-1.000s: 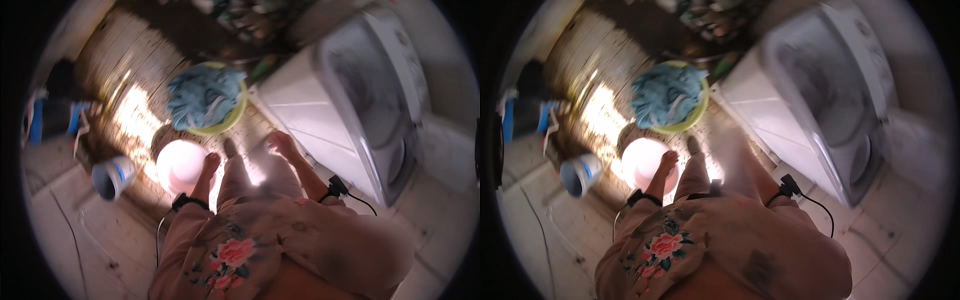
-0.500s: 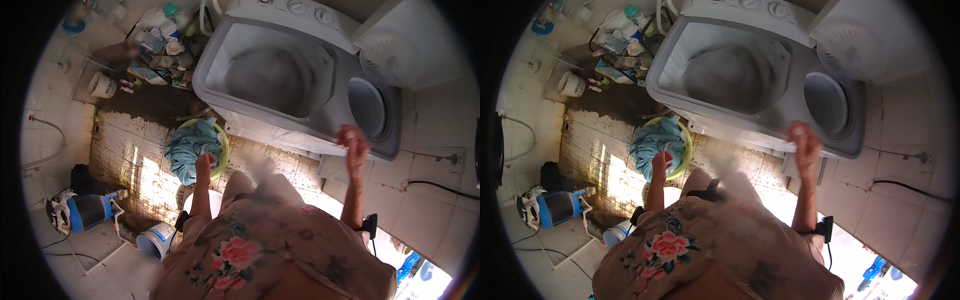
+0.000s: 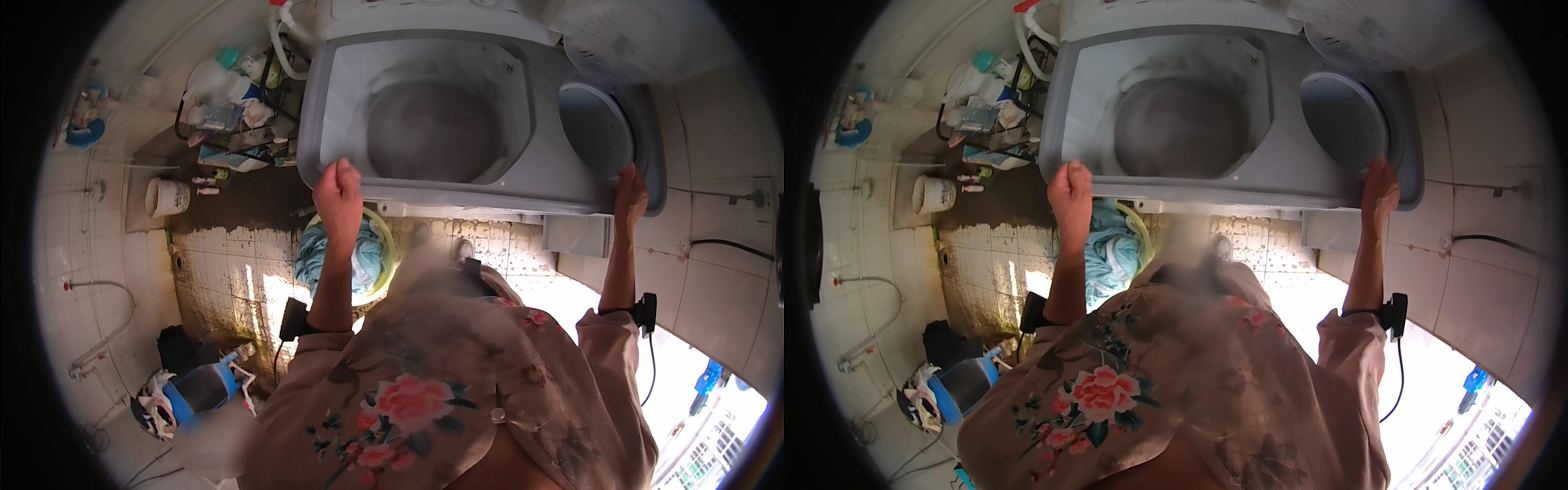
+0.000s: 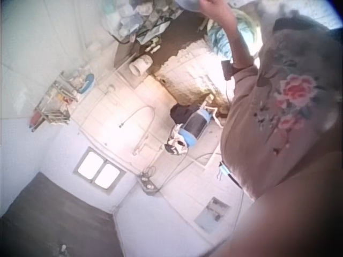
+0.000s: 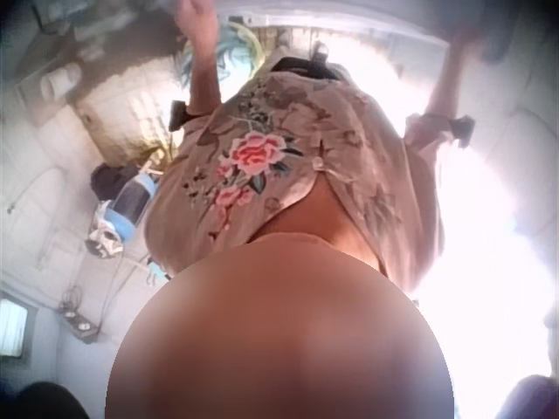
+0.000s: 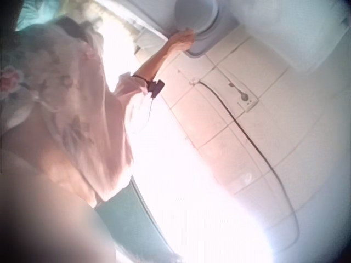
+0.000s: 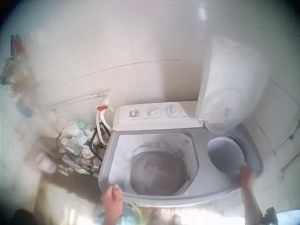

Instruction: The person places a light blue cloth into a top-loading washing machine, adds water from a pink basin, and operates the machine. They then rinse the basin with a hose and pour the water outside.

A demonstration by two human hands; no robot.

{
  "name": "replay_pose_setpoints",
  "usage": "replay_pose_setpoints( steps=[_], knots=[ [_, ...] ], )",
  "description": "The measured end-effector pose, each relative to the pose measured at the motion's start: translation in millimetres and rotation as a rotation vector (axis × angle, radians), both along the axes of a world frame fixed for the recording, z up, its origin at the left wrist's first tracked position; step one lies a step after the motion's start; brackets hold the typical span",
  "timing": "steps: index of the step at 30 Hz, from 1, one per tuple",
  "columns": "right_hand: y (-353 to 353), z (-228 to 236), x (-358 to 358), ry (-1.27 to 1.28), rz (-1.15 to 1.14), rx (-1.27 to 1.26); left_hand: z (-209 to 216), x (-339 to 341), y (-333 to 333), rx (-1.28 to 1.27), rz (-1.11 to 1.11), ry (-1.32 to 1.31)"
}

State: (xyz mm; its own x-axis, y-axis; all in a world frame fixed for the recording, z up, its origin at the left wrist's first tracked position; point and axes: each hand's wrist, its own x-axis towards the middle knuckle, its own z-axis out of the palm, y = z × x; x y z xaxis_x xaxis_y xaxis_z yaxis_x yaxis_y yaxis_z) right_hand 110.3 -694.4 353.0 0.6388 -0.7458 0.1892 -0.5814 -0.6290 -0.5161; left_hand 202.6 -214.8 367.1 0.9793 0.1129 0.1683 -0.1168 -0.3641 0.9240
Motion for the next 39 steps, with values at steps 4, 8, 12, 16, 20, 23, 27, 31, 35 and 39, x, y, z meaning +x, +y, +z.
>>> replay_pose_setpoints(
  steps=[4, 8, 12, 16, 20, 23, 27, 31, 35, 39],
  knots=[
    [2.9, -3.0, 1.2, 0.018, -0.012, -0.080, 3.3, 62.7, -23.2, 0.471, -0.514, 0.218],
    [4.7, -4.6, -0.9, 0.024, -0.004, -0.121, -56.4, 116.1, -97.2, 1.085, -0.868, 0.156],
    [4.5, -5.2, -2.4, -0.050, 0.031, -0.146, -113.2, 138.4, -132.7, 1.351, -0.994, 0.065],
    [4.4, -7.5, -3.8, -0.022, -0.029, -0.161, -143.2, 156.3, -142.3, 1.348, -0.938, -0.013],
    [4.8, -5.5, -5.2, -0.031, -0.030, -0.171, -157.6, 186.0, -141.3, 1.369, -0.757, 0.029],
    [7.2, -1.6, -4.3, -0.068, -0.022, -0.138, -163.3, 204.1, -125.2, 1.329, -0.693, -0.031],
    [11.1, 3.1, -1.5, -0.064, -0.039, -0.114, -167.3, 214.9, -102.6, 1.224, -0.685, 0.096],
    [13.2, 4.7, -0.6, -0.079, -0.031, -0.126, -171.3, 209.3, -90.1, 1.203, -0.665, 0.258],
    [13.2, 4.6, -0.2, -0.060, -0.047, -0.132, -172.9, 201.9, -81.9, 1.162, -0.640, 0.287],
    [13.3, 4.8, 0.0, -0.009, -0.076, -0.129, -167.6, 199.3, -79.7, 1.244, -0.726, 0.281]
  ],
)
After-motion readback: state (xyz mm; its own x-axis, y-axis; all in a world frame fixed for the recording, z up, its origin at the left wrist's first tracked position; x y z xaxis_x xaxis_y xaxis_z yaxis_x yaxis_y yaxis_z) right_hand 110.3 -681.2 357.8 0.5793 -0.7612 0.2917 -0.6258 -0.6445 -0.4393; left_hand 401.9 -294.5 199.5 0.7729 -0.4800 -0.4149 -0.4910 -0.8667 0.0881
